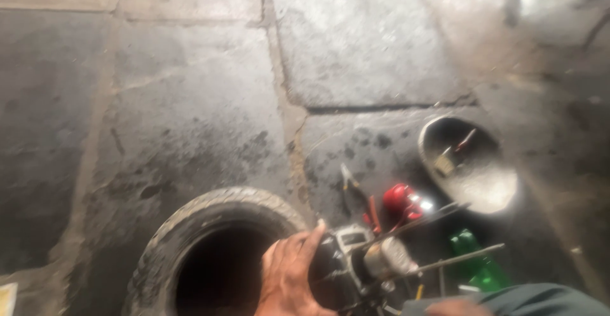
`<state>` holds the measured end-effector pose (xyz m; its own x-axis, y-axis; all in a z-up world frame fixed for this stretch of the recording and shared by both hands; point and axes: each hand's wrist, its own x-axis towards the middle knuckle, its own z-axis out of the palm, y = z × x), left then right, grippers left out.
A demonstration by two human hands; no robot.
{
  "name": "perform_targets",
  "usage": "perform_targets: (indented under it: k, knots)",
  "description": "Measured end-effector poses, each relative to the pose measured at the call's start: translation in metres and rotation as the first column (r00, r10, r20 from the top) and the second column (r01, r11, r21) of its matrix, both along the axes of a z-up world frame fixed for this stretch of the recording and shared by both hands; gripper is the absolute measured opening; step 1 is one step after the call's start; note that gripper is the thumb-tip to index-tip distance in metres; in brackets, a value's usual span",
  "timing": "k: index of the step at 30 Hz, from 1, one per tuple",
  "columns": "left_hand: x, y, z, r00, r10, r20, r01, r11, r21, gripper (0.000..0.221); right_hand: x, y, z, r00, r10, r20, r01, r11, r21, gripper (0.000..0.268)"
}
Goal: Perform maintenance or repair on a disassembled motorcycle engine block.
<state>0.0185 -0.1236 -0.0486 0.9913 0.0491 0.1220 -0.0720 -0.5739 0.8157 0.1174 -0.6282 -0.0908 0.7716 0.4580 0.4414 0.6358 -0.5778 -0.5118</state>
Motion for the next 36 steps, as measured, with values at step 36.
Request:
perform_targets:
  k: [36]
  knots:
    - [-0.004,-0.004,0.028,0.993,-0.004,-0.114,0.003,1.0,-0.009,0.121,0.065,0.266,0.278,0.853,0.52,0.055,-0.344,0.638,-0.689,0.018]
